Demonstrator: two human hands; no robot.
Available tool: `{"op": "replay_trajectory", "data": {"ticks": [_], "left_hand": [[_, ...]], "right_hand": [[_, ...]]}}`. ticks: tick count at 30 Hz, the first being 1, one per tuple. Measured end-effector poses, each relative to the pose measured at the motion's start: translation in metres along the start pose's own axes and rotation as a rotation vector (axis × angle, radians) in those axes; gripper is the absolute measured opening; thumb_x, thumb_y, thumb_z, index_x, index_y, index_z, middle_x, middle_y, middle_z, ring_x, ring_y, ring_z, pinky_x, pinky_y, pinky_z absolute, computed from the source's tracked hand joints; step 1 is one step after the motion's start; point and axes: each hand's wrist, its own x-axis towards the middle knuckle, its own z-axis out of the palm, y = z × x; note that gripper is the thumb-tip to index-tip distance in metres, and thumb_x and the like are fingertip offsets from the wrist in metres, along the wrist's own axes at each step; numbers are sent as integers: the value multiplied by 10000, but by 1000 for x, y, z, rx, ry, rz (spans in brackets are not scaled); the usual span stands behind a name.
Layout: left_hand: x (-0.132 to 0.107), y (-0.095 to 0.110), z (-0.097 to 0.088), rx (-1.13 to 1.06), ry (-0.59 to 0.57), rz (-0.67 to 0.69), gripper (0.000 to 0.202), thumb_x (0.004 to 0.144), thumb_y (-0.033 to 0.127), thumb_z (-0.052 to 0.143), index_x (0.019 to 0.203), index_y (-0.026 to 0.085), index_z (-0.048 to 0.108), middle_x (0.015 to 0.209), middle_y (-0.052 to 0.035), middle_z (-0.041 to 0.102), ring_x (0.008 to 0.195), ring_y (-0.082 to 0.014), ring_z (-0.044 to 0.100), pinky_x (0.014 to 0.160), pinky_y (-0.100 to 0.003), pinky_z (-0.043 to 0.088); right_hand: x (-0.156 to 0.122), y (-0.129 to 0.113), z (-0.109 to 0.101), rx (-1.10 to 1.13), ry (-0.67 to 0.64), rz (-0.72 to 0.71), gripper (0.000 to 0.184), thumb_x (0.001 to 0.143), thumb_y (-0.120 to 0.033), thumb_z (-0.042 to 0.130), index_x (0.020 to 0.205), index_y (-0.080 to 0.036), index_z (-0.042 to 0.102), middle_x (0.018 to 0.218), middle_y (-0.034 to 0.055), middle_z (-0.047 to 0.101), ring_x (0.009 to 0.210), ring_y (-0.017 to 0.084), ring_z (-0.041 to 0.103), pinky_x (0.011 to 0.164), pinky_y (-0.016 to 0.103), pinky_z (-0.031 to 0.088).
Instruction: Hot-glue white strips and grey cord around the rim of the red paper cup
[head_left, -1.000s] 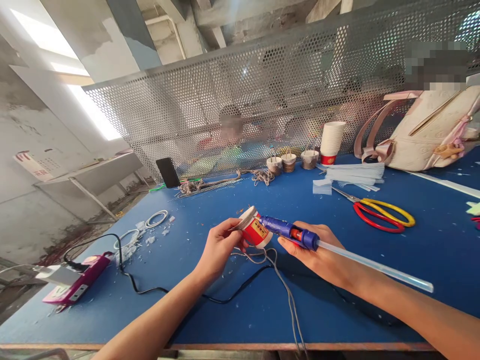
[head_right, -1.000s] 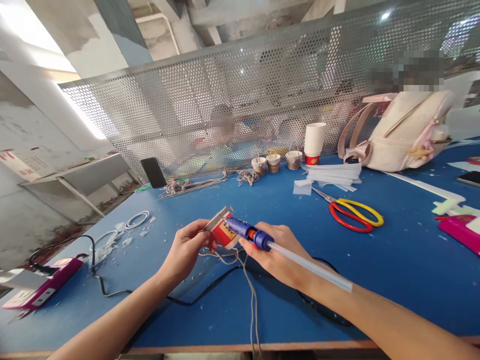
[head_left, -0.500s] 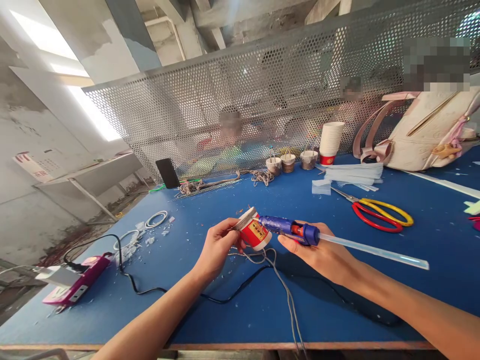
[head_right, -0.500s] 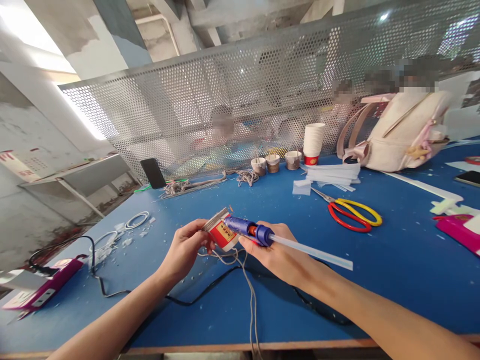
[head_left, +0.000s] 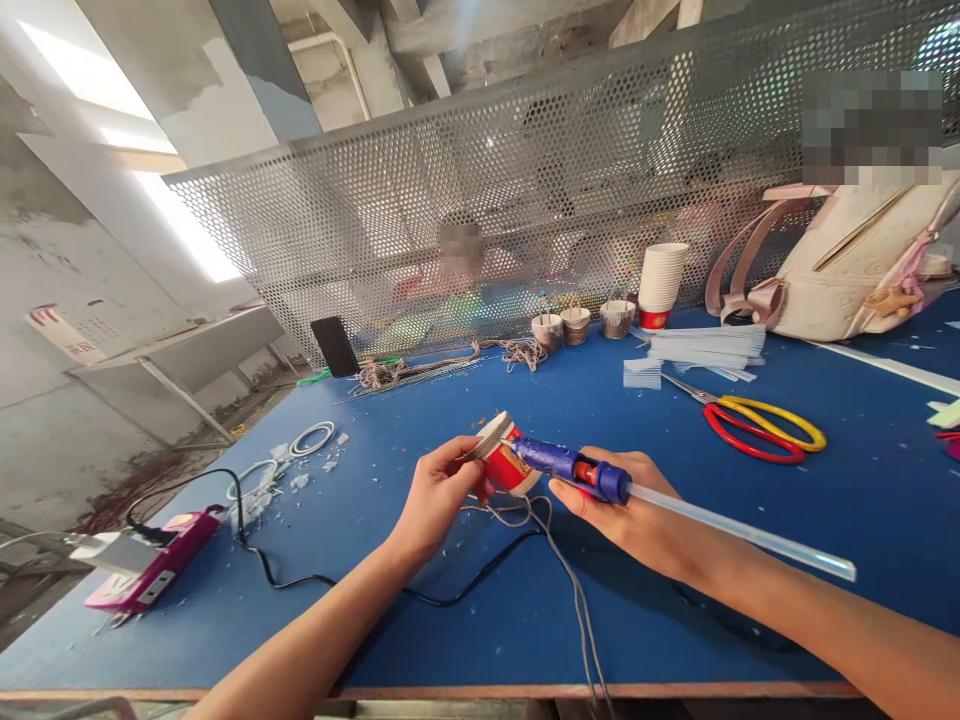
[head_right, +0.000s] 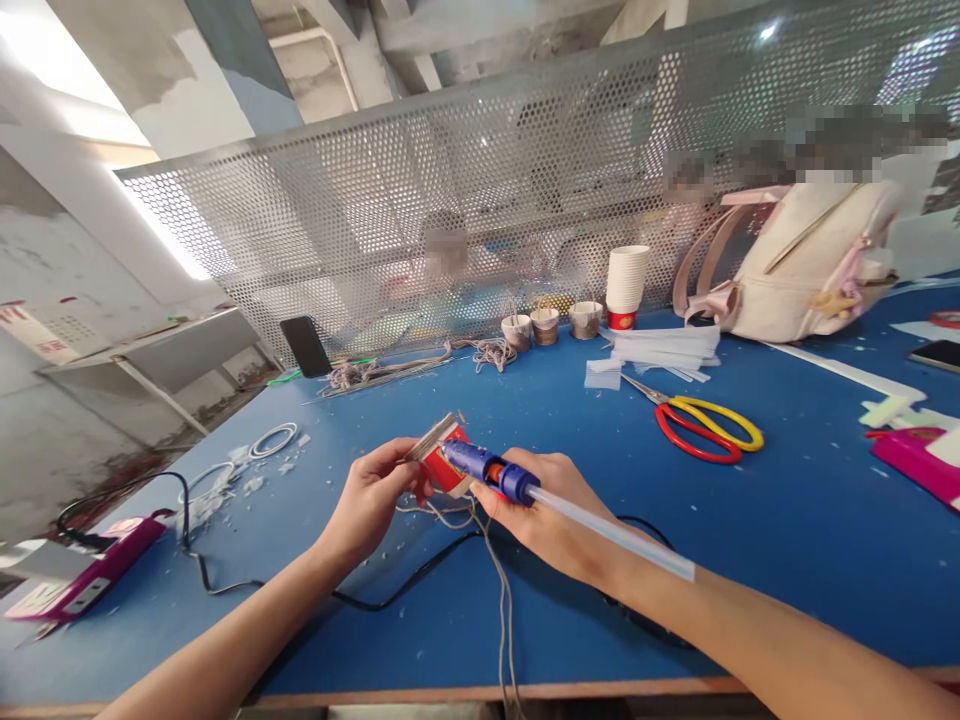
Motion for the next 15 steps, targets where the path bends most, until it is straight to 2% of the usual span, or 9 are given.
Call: {"op": "replay_trajectory", "data": {"ticks": [8, 11, 15], "left_hand": [[-1, 2, 2, 40, 7, 15, 246, 678, 185, 526, 873, 134, 666, 554, 37, 604, 497, -108, 536, 537, -237, 488], [-2, 1, 1, 42, -2, 19, 244, 677, 178, 517, 861, 133, 670, 546, 33, 602, 498, -110, 537, 532, -237, 486], [-1, 1, -1, 13, 4, 10, 259, 659, 162, 506, 853, 133, 676, 523, 32, 593, 503, -114, 541, 517, -232, 482]], "right_hand": [[-4, 0, 9, -88, -29, -189, 191, 864, -332, 490, 727, -199, 506, 624, 8, 611, 506, 116, 517, 512, 230, 387], [-4, 1, 7, -79, -33, -174, 205, 866, -341, 481, 725, -197, 516, 627, 10, 611, 509, 117, 522, 510, 231, 386], [-2, 1, 2, -30, -6, -71, 241, 859, -348, 501, 665, -205, 501, 589, -20, 561, 503, 106, 479, 534, 232, 381]]}}
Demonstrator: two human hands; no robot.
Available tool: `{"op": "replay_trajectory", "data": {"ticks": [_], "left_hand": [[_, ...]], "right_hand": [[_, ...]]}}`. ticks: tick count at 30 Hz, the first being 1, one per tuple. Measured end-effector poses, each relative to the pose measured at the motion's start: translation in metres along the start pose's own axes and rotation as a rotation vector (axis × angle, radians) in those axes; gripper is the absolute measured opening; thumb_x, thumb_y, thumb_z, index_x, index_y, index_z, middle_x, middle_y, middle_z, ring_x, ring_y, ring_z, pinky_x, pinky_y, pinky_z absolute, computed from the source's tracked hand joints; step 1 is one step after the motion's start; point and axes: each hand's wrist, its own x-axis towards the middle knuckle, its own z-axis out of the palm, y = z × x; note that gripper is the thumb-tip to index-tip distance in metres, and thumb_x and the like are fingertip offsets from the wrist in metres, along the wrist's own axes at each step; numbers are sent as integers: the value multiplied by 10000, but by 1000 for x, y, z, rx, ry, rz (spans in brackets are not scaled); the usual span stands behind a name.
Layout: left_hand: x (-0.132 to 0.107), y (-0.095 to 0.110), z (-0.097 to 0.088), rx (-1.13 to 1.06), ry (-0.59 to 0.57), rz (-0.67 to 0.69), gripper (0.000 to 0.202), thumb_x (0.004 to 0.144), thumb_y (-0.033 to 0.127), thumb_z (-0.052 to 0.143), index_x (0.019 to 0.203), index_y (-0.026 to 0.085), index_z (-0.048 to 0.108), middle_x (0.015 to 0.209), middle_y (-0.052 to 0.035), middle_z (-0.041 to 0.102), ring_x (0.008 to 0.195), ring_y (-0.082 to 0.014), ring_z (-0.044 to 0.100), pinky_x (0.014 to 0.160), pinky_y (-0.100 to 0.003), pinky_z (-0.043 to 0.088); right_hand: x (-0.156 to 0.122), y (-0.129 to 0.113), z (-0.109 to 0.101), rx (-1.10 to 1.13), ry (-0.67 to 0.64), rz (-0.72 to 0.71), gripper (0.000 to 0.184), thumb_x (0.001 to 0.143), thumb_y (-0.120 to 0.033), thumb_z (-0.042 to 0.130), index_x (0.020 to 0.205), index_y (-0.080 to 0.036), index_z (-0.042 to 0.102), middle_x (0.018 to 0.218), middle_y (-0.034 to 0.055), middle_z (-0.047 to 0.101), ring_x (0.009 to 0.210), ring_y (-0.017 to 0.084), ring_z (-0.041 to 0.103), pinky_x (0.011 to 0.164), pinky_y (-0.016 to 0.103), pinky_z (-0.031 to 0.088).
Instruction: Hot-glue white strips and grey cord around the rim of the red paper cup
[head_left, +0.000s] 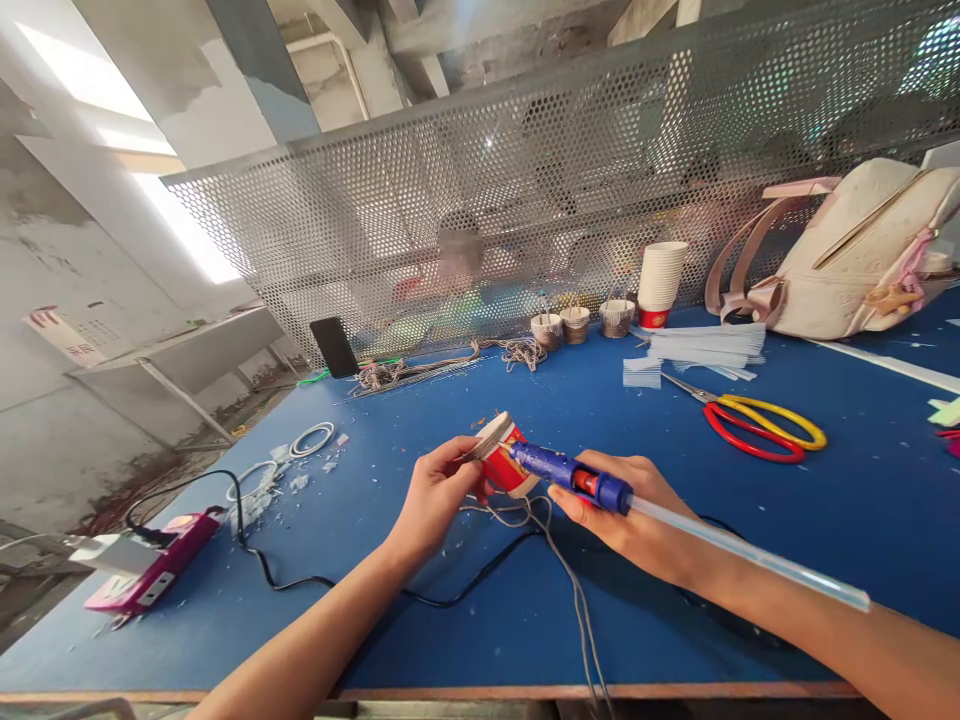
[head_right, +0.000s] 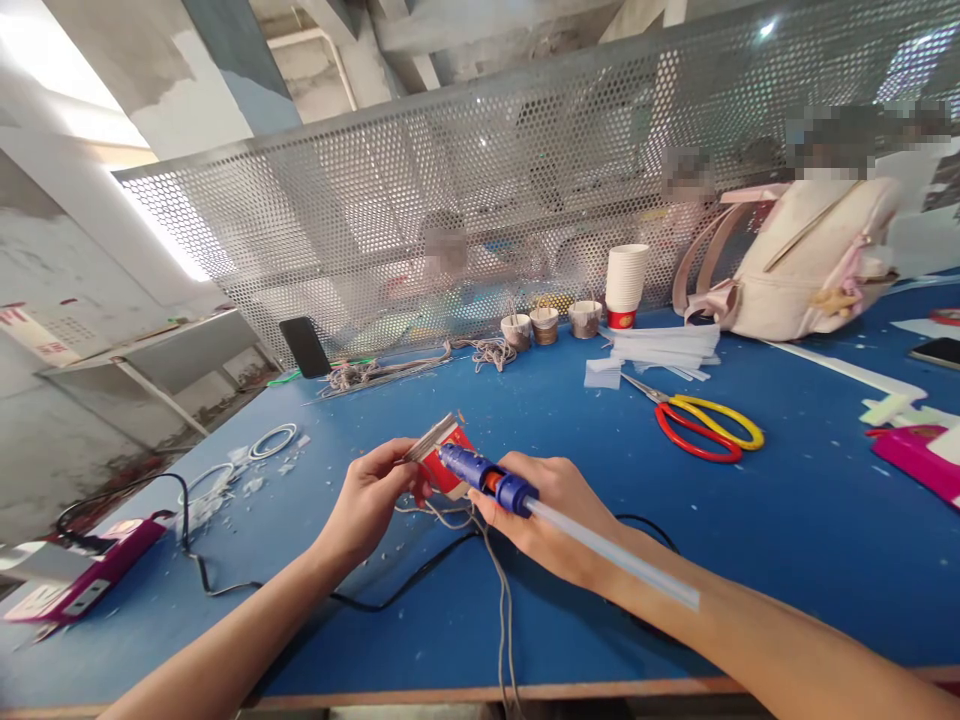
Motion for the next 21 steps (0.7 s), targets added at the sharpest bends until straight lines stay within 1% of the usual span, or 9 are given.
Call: {"op": "replay_trajectory", "data": {"ticks": [3, 8, 11, 14, 16, 18, 21], "left_hand": [[1, -1, -1, -39, -4, -5, 283, 645, 148, 505, 865, 129, 682, 526, 29, 597, 491, -111, 534, 495, -227, 473], [2, -3, -3, -136, -17, -6, 272, 639, 132, 508, 847, 124, 683, 506, 29, 597, 479, -107, 531, 462, -210, 450], [2, -3, -5, -177, -22, -19, 255, 643, 126, 518, 838, 125, 682, 506, 30, 600, 474, -102, 527, 461, -206, 445], [3, -3, -6, -178, -22, -14, 241, 648, 123, 528, 830, 123, 685, 507, 28, 598, 481, -102, 529, 463, -204, 445], [3, -3, -6, -166, -11, -9, 251, 656, 130, 533, 855, 121, 686, 512, 25, 602, 485, -104, 531, 467, -206, 448], [4, -3, -5, -134, 6, -2, 258, 671, 153, 544, 886, 121, 684, 529, 20, 612, 492, -106, 537, 481, -213, 461], [3, -1, -3, -54, 26, 22, 246, 694, 202, 565, 894, 125, 685, 542, 19, 614, 492, -107, 538, 495, -224, 477]], "right_hand": [[3, 3, -4, 62, 21, 124, 281, 844, -395, 515, 637, -206, 493, 542, -38, 493, 484, 103, 406, 504, 235, 360], [9, 9, -10, 290, -53, 317, 330, 823, -468, 516, 628, -202, 491, 501, -50, 392, 450, 89, 336, 414, 223, 298], [12, 13, -13, 409, -69, 428, 366, 804, -507, 535, 621, -197, 472, 510, -51, 406, 424, 75, 353, 400, 217, 303], [16, 19, -17, 452, -37, 444, 405, 795, -519, 536, 572, -188, 467, 515, -37, 457, 398, 69, 382, 412, 227, 329], [21, 24, -20, 417, -10, 442, 410, 794, -535, 527, 589, -179, 519, 555, -13, 528, 402, 73, 421, 429, 233, 349], [28, 32, -22, 309, -5, 465, 418, 801, -561, 498, 659, -178, 587, 633, 18, 605, 456, 98, 500, 462, 238, 378], [38, 46, -21, -29, -51, 520, 430, 813, -581, 450, 798, -201, 651, 717, 44, 663, 637, 174, 607, 551, 257, 418]]}}
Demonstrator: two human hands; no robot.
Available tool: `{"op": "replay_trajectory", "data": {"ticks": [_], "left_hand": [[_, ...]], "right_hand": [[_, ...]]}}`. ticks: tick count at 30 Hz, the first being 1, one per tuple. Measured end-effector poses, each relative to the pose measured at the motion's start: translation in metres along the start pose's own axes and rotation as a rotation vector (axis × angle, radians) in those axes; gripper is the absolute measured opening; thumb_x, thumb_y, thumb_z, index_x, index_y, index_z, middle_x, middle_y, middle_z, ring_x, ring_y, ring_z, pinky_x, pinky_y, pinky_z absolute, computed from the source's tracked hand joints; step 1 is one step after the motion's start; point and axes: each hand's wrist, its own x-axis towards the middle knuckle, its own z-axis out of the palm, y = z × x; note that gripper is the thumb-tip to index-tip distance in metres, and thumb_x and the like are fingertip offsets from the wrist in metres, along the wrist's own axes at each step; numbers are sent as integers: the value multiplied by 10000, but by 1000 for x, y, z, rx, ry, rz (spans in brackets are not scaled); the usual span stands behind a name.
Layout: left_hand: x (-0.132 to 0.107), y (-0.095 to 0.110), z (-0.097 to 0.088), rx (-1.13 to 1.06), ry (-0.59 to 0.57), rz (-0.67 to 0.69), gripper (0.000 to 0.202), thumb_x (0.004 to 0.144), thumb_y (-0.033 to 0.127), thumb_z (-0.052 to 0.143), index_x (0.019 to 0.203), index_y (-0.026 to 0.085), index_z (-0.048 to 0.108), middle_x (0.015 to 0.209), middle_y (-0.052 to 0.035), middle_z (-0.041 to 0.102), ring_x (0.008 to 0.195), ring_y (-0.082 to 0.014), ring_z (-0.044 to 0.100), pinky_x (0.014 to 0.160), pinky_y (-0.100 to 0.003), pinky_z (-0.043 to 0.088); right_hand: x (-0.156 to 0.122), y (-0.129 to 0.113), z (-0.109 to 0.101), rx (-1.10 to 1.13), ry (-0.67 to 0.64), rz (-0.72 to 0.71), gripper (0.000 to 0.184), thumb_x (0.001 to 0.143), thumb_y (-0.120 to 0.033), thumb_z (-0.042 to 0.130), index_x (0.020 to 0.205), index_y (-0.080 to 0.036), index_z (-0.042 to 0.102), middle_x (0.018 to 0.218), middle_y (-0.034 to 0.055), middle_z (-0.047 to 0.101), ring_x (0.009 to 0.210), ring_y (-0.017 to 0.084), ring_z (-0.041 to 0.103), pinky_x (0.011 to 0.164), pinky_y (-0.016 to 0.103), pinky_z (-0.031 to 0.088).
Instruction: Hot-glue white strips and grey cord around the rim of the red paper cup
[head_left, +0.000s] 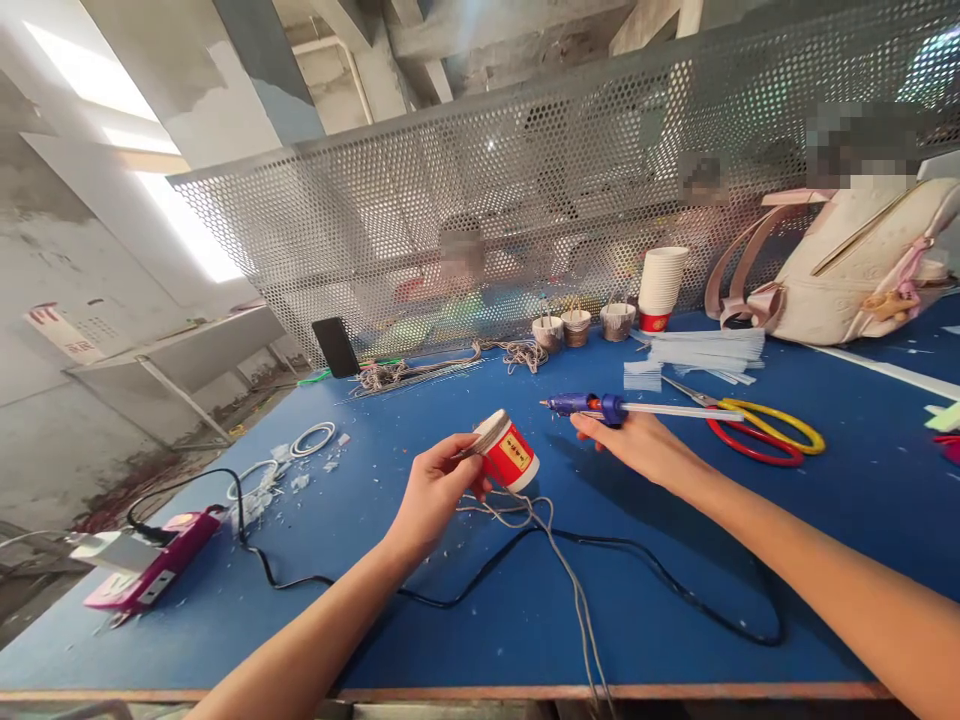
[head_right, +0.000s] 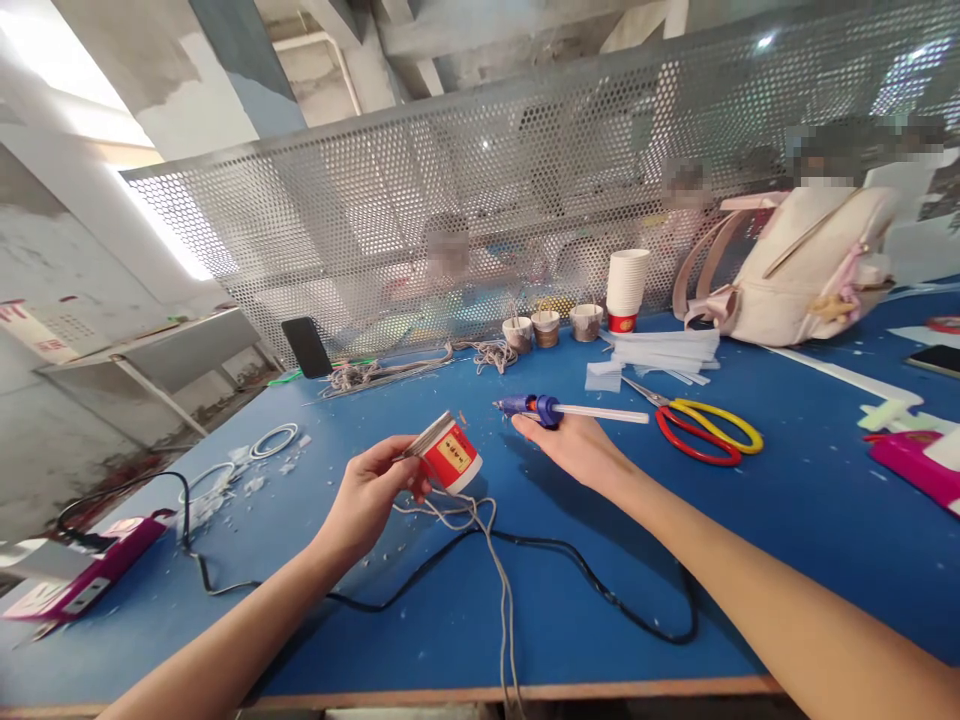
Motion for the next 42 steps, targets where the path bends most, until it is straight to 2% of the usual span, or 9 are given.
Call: {"op": "replay_trajectory", "data": {"ticks": [3, 7, 14, 17, 20, 26, 32, 38, 42], "left_hand": [[-3, 3, 2, 76, 8, 34, 217, 713, 238, 575, 867, 130, 683, 535, 22, 600, 492, -105, 533, 504, -223, 477], [-6, 7, 4, 135, 7, 61, 154, 723, 269, 573, 763, 140, 647, 538, 25, 584, 494, -104, 531, 501, -220, 472], [-7, 10, 6, 176, 85, 48, 153, 721, 265, 555, 778, 144, 629, 486, 39, 569, 434, -95, 516, 456, -203, 439], [-8, 8, 6, 191, 94, 67, 150, 720, 262, 554, 774, 145, 630, 483, 43, 563, 424, -90, 508, 442, -194, 428], [-9, 7, 8, 213, 100, 90, 149, 728, 261, 549, 780, 144, 626, 497, 44, 557, 433, -88, 508, 442, -191, 427], [-12, 8, 8, 275, 92, 155, 133, 744, 255, 539, 768, 150, 615, 491, 53, 522, 429, -84, 486, 441, -190, 415], [-12, 6, 6, 349, 56, 171, 158, 756, 257, 542, 800, 143, 641, 519, 40, 537, 432, -84, 478, 448, -194, 404], [-12, 1, 6, 376, 10, 184, 181, 769, 235, 535, 845, 147, 674, 589, 18, 561, 467, -84, 484, 461, -187, 407], [-11, 0, 6, 388, -51, 178, 220, 751, 199, 510, 859, 155, 696, 654, 2, 585, 501, -88, 504, 484, -188, 421]], "right_hand": [[12, 6, 6, -286, 11, 30, 420, 808, -574, 450, 817, -213, 665, 758, 59, 684, 736, 228, 630, 588, 275, 411], [15, 10, 7, -349, -18, 36, 437, 806, -585, 444, 751, -209, 661, 680, 67, 667, 645, 229, 622, 526, 270, 366], [-19, 4, -27, -592, 85, -115, 446, 772, -536, 556, 462, -218, 506, 496, 35, 595, 445, 179, 527, 444, 267, 264], [-36, -10, -24, -482, 126, -257, 351, 800, -444, 574, 532, -220, 534, 499, 0, 583, 425, 144, 499, 435, 261, 281], [-45, -30, 2, -347, 115, -529, 145, 824, -279, 577, 697, -211, 583, 637, -13, 630, 523, 116, 546, 512, 242, 358], [-35, -49, 55, -547, 278, -834, 157, 836, -270, 584, 729, -156, 578, 678, 49, 637, 635, 176, 593, 573, 290, 357], [-26, -47, 54, -407, 366, -847, 177, 805, -114, 499, 644, -178, 538, 600, 10, 599, 585, 146, 563, 613, 281, 385], [-27, -43, 51, -86, 289, -719, 155, 742, -72, 480, 646, -193, 484, 596, -16, 568, 511, 96, 510, 519, 211, 410], [-25, -41, 49, -86, 309, -817, 158, 791, -66, 444, 774, -180, 552, 709, 25, 614, 625, 120, 568, 605, 229, 459]]}}
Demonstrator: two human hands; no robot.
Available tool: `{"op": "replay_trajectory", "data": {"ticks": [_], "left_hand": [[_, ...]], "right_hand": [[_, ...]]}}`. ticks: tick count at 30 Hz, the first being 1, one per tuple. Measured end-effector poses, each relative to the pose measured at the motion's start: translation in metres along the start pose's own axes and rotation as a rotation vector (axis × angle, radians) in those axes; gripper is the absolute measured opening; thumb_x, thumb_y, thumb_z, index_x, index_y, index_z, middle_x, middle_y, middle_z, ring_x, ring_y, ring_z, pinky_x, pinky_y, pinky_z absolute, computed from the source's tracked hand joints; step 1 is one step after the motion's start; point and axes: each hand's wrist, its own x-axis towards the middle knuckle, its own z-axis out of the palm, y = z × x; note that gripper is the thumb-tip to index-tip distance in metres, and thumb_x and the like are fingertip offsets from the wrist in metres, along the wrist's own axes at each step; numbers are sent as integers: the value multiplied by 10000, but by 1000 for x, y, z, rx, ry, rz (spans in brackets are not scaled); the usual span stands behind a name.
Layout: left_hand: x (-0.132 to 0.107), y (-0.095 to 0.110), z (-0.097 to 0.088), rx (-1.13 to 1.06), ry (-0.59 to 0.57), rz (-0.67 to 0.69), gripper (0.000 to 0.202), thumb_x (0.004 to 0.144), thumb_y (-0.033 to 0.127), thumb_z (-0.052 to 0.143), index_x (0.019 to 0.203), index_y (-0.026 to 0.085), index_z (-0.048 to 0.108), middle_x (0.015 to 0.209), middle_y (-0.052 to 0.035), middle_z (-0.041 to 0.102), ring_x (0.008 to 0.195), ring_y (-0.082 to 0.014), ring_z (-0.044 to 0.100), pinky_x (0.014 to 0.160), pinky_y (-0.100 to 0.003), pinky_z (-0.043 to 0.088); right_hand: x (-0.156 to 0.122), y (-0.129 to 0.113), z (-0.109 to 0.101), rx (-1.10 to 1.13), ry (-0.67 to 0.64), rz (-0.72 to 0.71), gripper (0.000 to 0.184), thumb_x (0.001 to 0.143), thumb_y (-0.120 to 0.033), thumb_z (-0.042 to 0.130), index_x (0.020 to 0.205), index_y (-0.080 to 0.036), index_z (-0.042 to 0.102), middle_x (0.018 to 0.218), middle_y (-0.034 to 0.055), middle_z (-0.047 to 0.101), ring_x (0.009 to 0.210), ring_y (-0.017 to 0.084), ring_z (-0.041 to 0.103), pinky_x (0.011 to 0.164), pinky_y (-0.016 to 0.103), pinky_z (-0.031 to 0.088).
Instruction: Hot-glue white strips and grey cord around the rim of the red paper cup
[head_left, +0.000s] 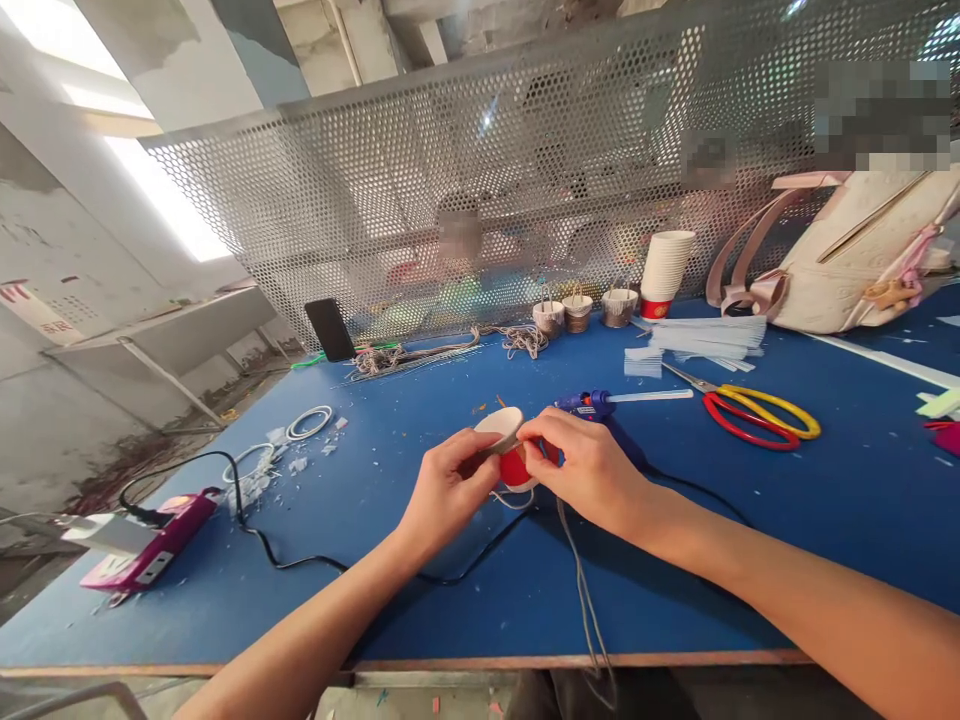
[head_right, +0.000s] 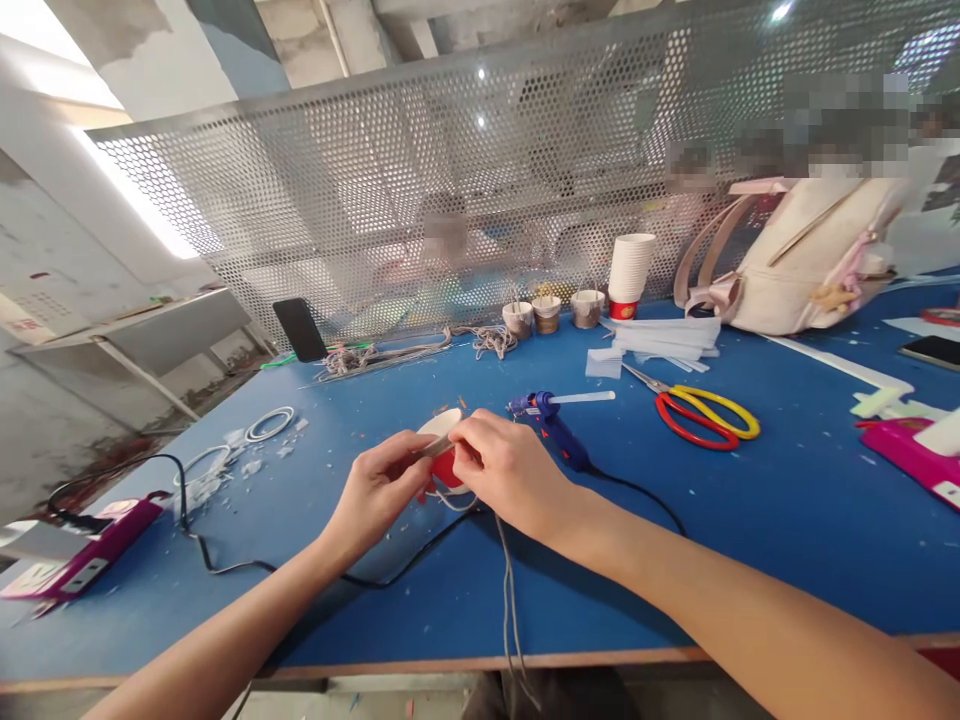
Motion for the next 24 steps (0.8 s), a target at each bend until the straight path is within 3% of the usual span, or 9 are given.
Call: {"op": "replay_trajectory", "data": {"ticks": [4, 13, 24], "left_hand": [[1, 1, 0, -3, -39, 11, 248, 723, 191, 519, 881, 160, 708, 684, 0, 585, 514, -90, 508, 495, -193, 424], [0, 6, 0, -41, -44, -32, 214, 731, 217, 530, 844, 151, 698, 606, 12, 568, 495, -90, 496, 471, -183, 412], [0, 4, -1, -47, -45, -46, 182, 734, 232, 524, 785, 147, 677, 547, 29, 547, 469, -87, 470, 463, -187, 396]], "right_hand": [[1, 2, -4, -69, -9, -79, 188, 834, -64, 415, 772, -173, 555, 716, 47, 613, 658, 141, 572, 622, 250, 467], [-2, 6, -1, -178, -4, -74, 187, 833, -75, 420, 722, -186, 522, 671, 32, 594, 632, 146, 555, 624, 268, 438], [-3, 7, 2, -152, -10, 32, 153, 784, -92, 504, 668, -192, 498, 625, 1, 586, 577, 130, 523, 607, 256, 411]]}}
